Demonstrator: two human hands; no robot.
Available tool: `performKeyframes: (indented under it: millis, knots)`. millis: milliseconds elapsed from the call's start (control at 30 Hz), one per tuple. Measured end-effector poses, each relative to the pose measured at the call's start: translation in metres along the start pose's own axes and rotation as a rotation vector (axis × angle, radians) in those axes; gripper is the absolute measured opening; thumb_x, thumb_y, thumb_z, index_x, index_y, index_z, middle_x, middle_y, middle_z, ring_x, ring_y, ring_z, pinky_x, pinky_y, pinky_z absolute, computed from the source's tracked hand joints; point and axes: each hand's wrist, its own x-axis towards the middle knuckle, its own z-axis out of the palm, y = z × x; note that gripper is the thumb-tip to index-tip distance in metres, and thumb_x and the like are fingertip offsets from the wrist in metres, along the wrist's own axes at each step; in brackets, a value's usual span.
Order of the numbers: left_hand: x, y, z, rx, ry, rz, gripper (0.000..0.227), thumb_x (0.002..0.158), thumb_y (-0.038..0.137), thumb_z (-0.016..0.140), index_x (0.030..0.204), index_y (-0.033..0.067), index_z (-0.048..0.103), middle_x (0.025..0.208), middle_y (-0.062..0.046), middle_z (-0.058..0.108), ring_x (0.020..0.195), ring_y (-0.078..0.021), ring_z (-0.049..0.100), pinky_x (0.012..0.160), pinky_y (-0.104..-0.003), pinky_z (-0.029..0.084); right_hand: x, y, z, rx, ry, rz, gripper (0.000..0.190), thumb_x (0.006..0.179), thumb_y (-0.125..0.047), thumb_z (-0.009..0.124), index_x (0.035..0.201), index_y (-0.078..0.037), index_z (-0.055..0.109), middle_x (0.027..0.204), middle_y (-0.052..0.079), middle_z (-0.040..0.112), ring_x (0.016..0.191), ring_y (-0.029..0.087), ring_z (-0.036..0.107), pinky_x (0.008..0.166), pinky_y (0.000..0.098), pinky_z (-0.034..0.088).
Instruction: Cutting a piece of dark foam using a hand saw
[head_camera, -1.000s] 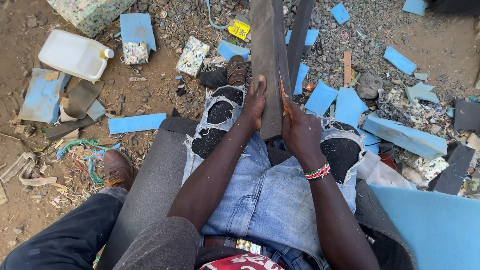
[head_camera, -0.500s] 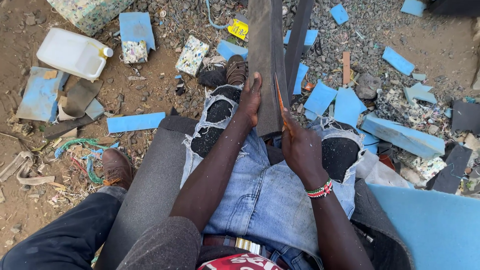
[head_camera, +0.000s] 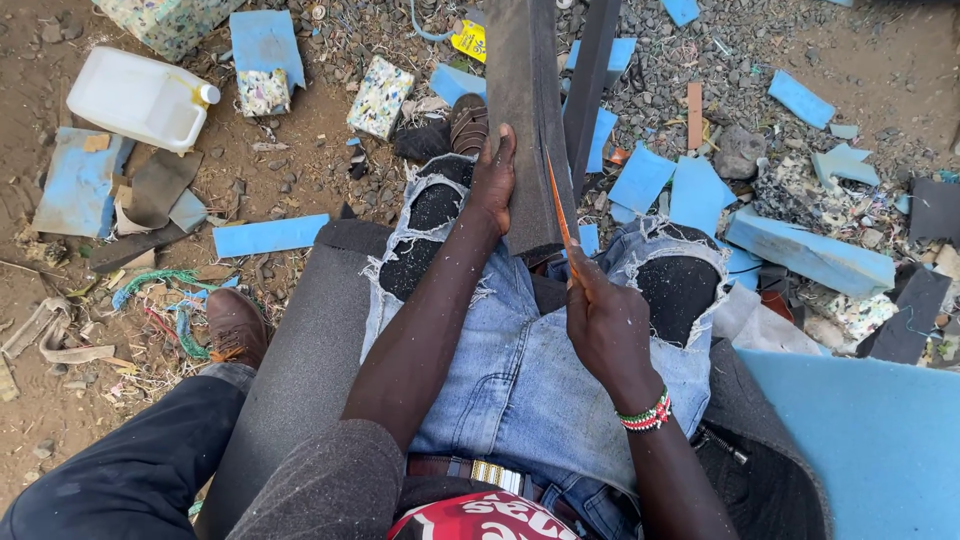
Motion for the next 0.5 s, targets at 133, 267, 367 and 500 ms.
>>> performKeyframes:
  millis: [133, 267, 367, 500]
  knots:
    - [0.007, -0.004, -0.007, 0.026, 0.042, -0.013, 0.114, 0.091, 0.07, 0.078, 0.174, 0.0172, 0.023, 0.149, -0.03, 0.062, 0.122, -0.0406, 0.072, 0.101, -0.061, 0.06, -0.014, -0.007, -0.005, -0.024, 0.002, 0.017, 0.049, 0.1, -0.004, 0.063, 0.146, -0.02, 0.071, 0.061, 0.025, 0.07, 0.047, 0.05, 0.065, 0.042, 0.0504, 0.041]
    - [-0.015, 0.015, 0.006, 0.007, 0.083, 0.002, 0.105, 0.092, 0.067, 0.077, 0.172, 0.0182, 0.031, 0.144, -0.028, 0.065, 0.12, -0.0402, 0.072, 0.102, -0.06, 0.06, -0.027, -0.012, -0.01, -0.005, -0.004, 0.031, 0.054, 0.097, 0.0, 0.063, 0.147, -0.02, 0.071, 0.06, 0.027, 0.07, 0.05, 0.052, 0.066, 0.043, 0.0486, 0.044]
    - [-0.016, 0.019, 0.003, 0.021, 0.089, 0.001, 0.114, 0.088, 0.071, 0.078, 0.174, 0.0166, 0.025, 0.153, -0.031, 0.058, 0.127, -0.0445, 0.069, 0.106, -0.063, 0.058, -0.041, -0.013, -0.012, -0.018, -0.006, 0.024, 0.055, 0.097, 0.001, 0.064, 0.148, -0.019, 0.07, 0.062, 0.027, 0.071, 0.051, 0.053, 0.067, 0.042, 0.0508, 0.044]
    - [-0.008, 0.04, 0.005, 0.029, 0.111, -0.143, 0.149, 0.049, 0.076, 0.068, 0.176, 0.0276, 0.007, 0.169, -0.019, 0.045, 0.145, -0.0516, 0.054, 0.108, -0.075, 0.054, -0.066, -0.007, -0.009, -0.168, -0.061, 0.001, 0.054, 0.105, -0.009, 0.061, 0.158, -0.018, 0.059, 0.062, 0.016, 0.066, 0.045, 0.034, 0.055, 0.048, 0.0487, 0.033]
